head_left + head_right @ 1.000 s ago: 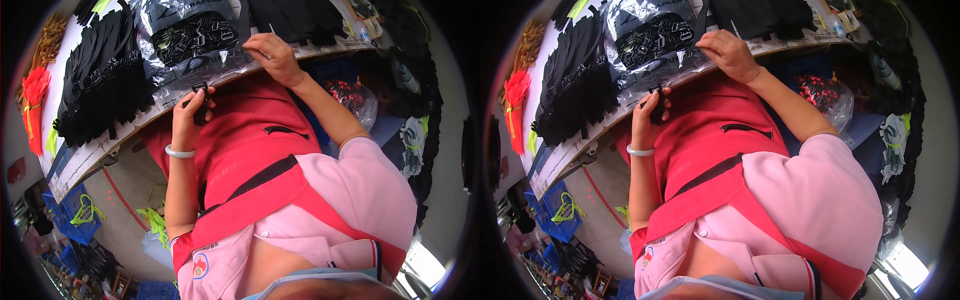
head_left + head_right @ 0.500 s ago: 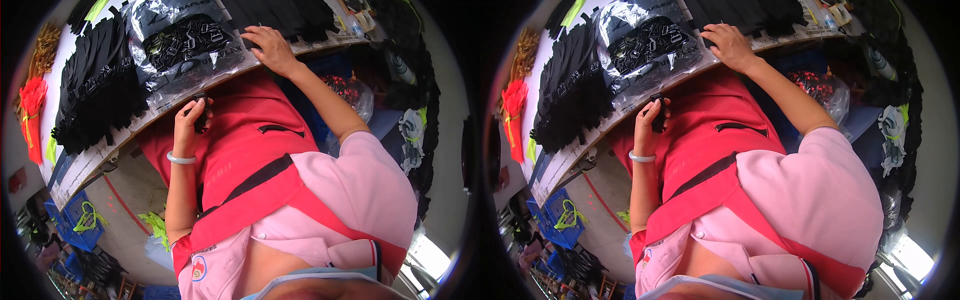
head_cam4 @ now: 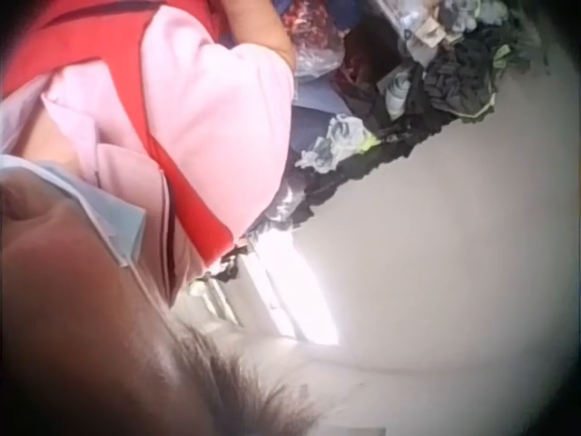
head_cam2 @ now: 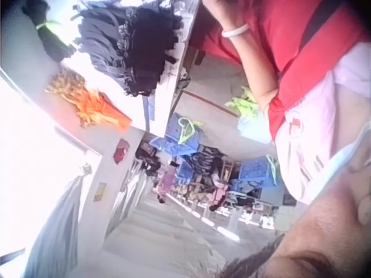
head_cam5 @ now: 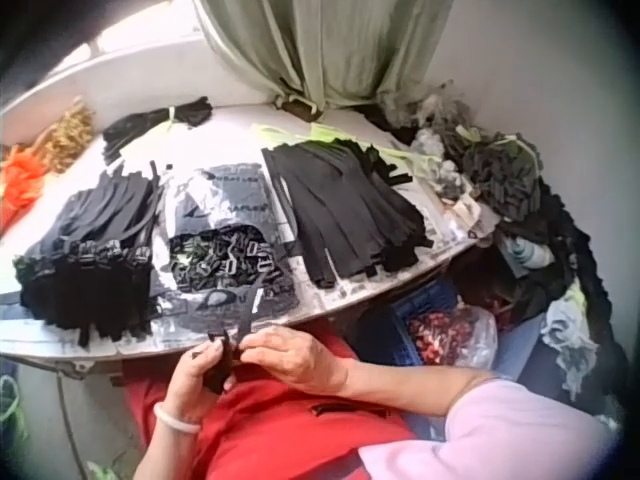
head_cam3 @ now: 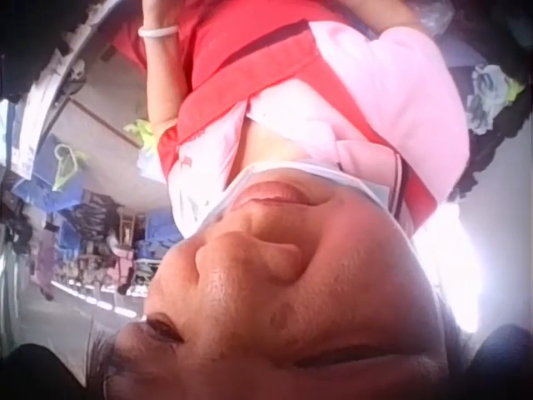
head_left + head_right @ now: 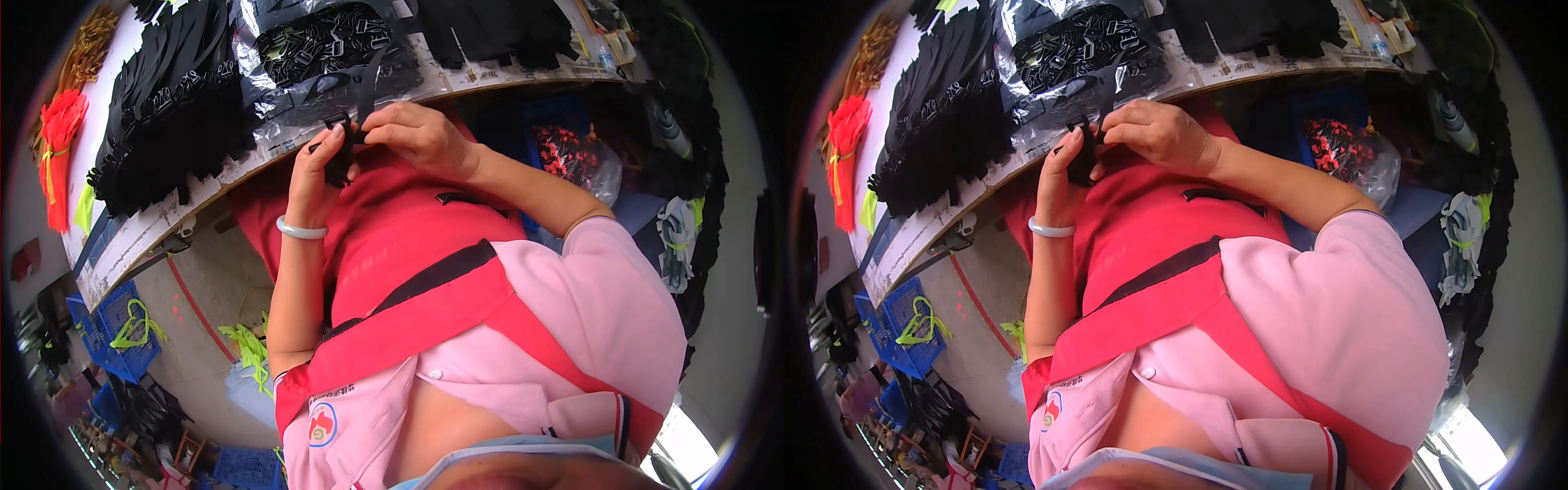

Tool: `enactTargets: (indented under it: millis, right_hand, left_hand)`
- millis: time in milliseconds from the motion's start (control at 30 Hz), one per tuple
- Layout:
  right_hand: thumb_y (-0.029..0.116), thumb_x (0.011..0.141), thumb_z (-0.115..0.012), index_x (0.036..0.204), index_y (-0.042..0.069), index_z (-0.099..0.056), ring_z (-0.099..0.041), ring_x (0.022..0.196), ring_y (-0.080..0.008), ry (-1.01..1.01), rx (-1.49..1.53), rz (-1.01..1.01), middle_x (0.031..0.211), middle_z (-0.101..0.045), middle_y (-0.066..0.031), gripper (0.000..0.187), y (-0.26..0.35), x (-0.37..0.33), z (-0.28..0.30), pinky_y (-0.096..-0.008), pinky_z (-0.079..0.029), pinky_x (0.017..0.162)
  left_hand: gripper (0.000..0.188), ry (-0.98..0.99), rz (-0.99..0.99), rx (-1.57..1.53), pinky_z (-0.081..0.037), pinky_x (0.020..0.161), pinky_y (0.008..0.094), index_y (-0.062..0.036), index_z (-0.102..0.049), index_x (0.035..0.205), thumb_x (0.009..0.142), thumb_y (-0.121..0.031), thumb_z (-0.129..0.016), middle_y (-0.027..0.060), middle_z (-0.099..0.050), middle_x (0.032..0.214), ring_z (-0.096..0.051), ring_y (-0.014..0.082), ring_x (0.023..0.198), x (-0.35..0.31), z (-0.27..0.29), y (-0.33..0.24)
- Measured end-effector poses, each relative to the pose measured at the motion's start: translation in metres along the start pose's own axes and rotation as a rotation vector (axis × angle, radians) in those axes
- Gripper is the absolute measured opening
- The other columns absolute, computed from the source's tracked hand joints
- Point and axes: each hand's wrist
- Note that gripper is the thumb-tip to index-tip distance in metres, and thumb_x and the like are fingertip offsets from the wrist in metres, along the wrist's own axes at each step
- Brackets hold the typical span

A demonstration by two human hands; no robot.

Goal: Attaching plastic buckles to black fabric straps at a workbench.

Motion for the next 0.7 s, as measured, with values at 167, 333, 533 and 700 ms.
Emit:
enactTargets:
  millis: [167, 333, 533, 700]
  right_hand:
    - [0.003, 0.089, -0.061, 0.1, 0.001, -0.063, -0.06, 0.087, -0.0135, -0.139, 0.382, -0.556, 0.097, -0.064, -0.0057, 0.012, 0.023, -0.019, -0.016, -0.0247, -0.049, 0.077]
    - [0.031, 0.094, -0.059, 0.11, 0.002, -0.063, -0.053, 0.068, -0.0032, 0.103, 1.057, -1.172, 0.091, -0.064, -0.0011, 0.034, -0.004, -0.012, -0.024, -0.0167, -0.043, 0.056]
    - [0.022, 0.096, -0.056, 0.105, 0.005, -0.064, -0.038, 0.049, -0.0004, -0.471, 1.09, -0.795, 0.071, -0.061, 0.0001, 0.021, -0.059, 0.065, 0.079, -0.0145, -0.03, 0.045]
    - [0.022, 0.096, -0.057, 0.107, 0.006, -0.062, -0.036, 0.042, -0.0001, -0.042, 0.63, -0.726, 0.065, -0.059, 0.0011, 0.02, -0.031, 0.077, 0.093, -0.0147, -0.027, 0.04]
  left_hand:
    - [0.016, -0.207, -0.038, 0.376, -0.038, 0.049, 0.018, -0.0028, -0.069, 0.096, 0.088, -0.016, -0.067, -0.001, -0.061, 0.072, -0.05, 0.0048, 0.054, -0.012, 0.003, 0.006]
    - [0.012, -0.08, -0.256, 0.806, -0.042, 0.058, 0.0245, 0.0019, -0.068, 0.092, 0.083, -0.006, -0.069, 0.0013, -0.062, 0.084, -0.052, 0.0083, 0.068, -0.033, 0.024, 0.027]
    - [0.015, -0.233, -0.157, 1.29, -0.046, 0.065, 0.0294, -0.0009, -0.07, 0.094, 0.081, -0.007, -0.07, 0.0094, -0.063, 0.085, -0.06, 0.0202, 0.072, -0.074, 0.076, 0.015]
    - [0.016, -0.557, -0.674, 1.195, -0.048, 0.074, 0.0252, 0.0029, -0.068, 0.094, 0.084, -0.009, -0.069, 0.0079, -0.065, 0.101, -0.063, 0.017, 0.085, -0.072, 0.059, -0.014]
Point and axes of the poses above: each hand's wrist, its own x-axis towards the middle knuckle, its own z-axis out of the back of the hand, y = z × x
